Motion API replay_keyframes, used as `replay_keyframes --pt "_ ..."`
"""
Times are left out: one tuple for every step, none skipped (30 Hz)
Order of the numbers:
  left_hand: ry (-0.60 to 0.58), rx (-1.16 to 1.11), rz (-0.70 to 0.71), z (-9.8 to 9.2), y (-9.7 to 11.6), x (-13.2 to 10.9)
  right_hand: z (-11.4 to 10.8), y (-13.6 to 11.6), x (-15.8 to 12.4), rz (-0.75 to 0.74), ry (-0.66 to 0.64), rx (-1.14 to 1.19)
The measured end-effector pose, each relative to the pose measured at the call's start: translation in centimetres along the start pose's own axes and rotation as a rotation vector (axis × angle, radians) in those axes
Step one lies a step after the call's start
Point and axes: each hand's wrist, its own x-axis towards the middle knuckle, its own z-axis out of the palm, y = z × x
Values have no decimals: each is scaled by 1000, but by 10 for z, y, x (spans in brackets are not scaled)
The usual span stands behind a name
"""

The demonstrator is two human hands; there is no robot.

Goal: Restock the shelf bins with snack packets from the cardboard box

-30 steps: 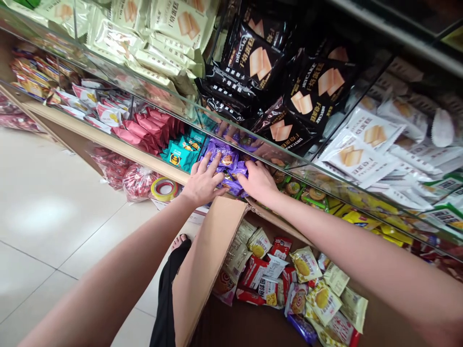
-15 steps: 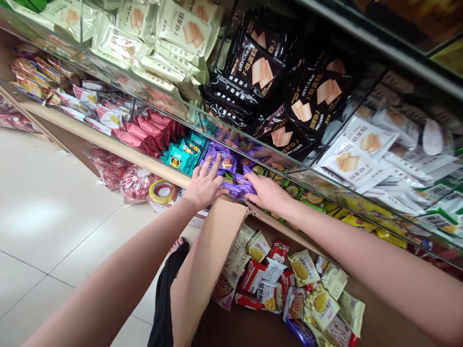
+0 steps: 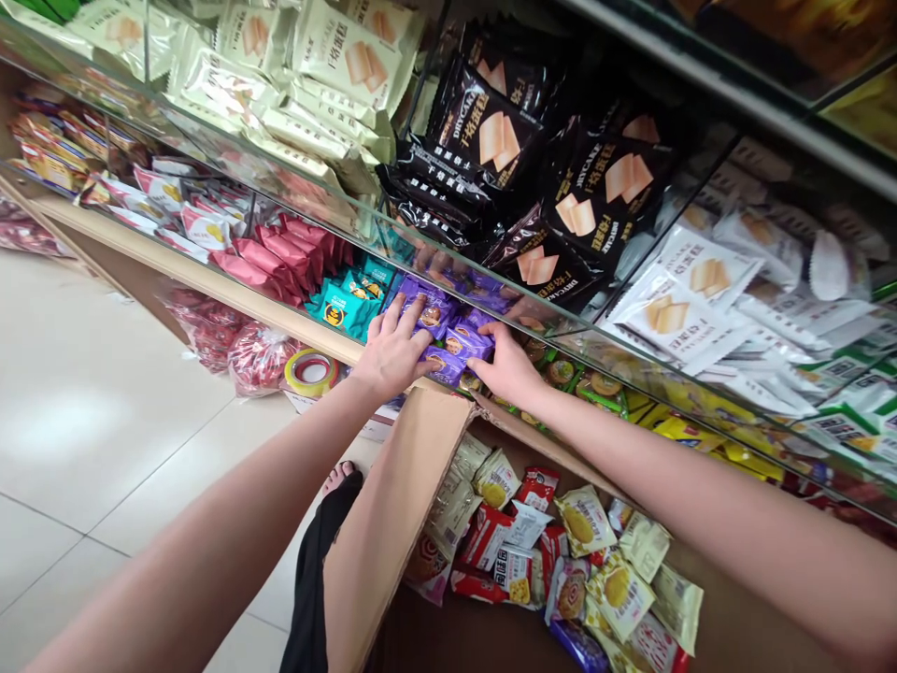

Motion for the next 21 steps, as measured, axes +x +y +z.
replay_keyframes --pt "3 -6 5 0 -1 0 -1 0 0 -2 -10 0" --pt "6 -12 12 0 -3 -1 -2 0 -1 -7 -9 -2" --pt "8 -20 21 0 -5 -1 -3 -1 -2 -12 2 -6" --pt "10 -28 30 0 -8 -1 -2 -1 -2 -8 19 -9" --pt "14 -36 36 0 -10 -2 -2 -2 -2 8 37 -8" --pt "18 -43 39 1 -13 -2 -1 -3 -2 31 50 -7" --pt "24 -50 40 1 -16 -2 -1 -4 -1 56 54 -6" --pt "30 -56 38 2 -18 -1 -1 -5 -1 79 48 -8" --pt "37 -60 32 3 -19 -1 0 -5 0 94 36 -13" --pt "43 -63 24 4 -20 0 -1 -5 1 96 22 -22" --pt "48 -65 15 4 -20 0 -2 -6 1 84 9 -38" --pt "51 -66 6 4 -20 1 -3 -6 1 61 -1 -62" --pt "55 -67 -4 4 -20 2 -4 -6 0 30 -8 -93" --pt "57 -67 -13 3 -19 2 -6 -7 -2 -3 -13 -134" --pt "56 -68 -19 3 -18 2 -8 -8 -4 -37 -20 -184" --pt "53 -69 -24 2 -17 2 -10 -9 -6 -69 -26 -240" --pt "50 -71 -28 0 -16 2 -13 -11 -9 -101 -34 -300" --pt "47 -73 -31 -1 -15 3 -16 -13 -13 -130 -43 -364" --pt "45 -75 -33 -2 -15 3 -18 -15 -17 -159 -49 -431" --pt "44 -77 -36 -3 -15 3 -20 -18 -20 -188 -50 -496" --pt "44 -78 -38 -4 -15 3 -22 -20 -23 -221 -49 -554"
